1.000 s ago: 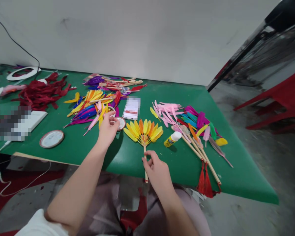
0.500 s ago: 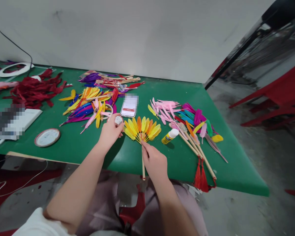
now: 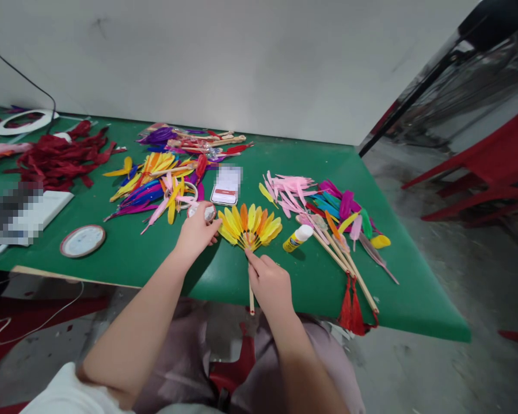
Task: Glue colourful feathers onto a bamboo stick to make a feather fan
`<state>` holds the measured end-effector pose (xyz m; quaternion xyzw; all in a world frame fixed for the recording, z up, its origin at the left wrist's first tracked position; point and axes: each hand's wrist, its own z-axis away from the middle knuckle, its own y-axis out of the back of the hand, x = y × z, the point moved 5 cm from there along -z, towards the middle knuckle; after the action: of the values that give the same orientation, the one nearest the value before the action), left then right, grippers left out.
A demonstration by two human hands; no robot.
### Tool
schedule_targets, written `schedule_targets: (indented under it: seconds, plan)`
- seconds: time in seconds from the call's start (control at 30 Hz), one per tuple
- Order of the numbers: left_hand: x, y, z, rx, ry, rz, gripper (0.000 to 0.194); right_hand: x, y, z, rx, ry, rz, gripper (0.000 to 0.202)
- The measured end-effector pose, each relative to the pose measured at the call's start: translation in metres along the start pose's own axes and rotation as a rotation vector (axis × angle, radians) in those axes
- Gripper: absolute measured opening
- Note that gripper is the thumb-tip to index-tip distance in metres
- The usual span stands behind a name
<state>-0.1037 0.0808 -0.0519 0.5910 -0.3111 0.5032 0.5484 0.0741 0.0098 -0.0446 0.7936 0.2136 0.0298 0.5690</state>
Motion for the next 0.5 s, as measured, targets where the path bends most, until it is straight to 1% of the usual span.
schedule_targets:
  seconds: [0.23,0.5]
  plan:
    - [-0.001,-0.008,0.000,-0.063,0.015,0.006,0.056,0.000,-0.001,-0.001,-0.013,-0.015,0.013,0.031]
    - [-0.002,-0.012,0.001,-0.117,0.060,0.040,0.060,0.001,0.000,-0.001,0.021,-0.011,-0.009,0.033]
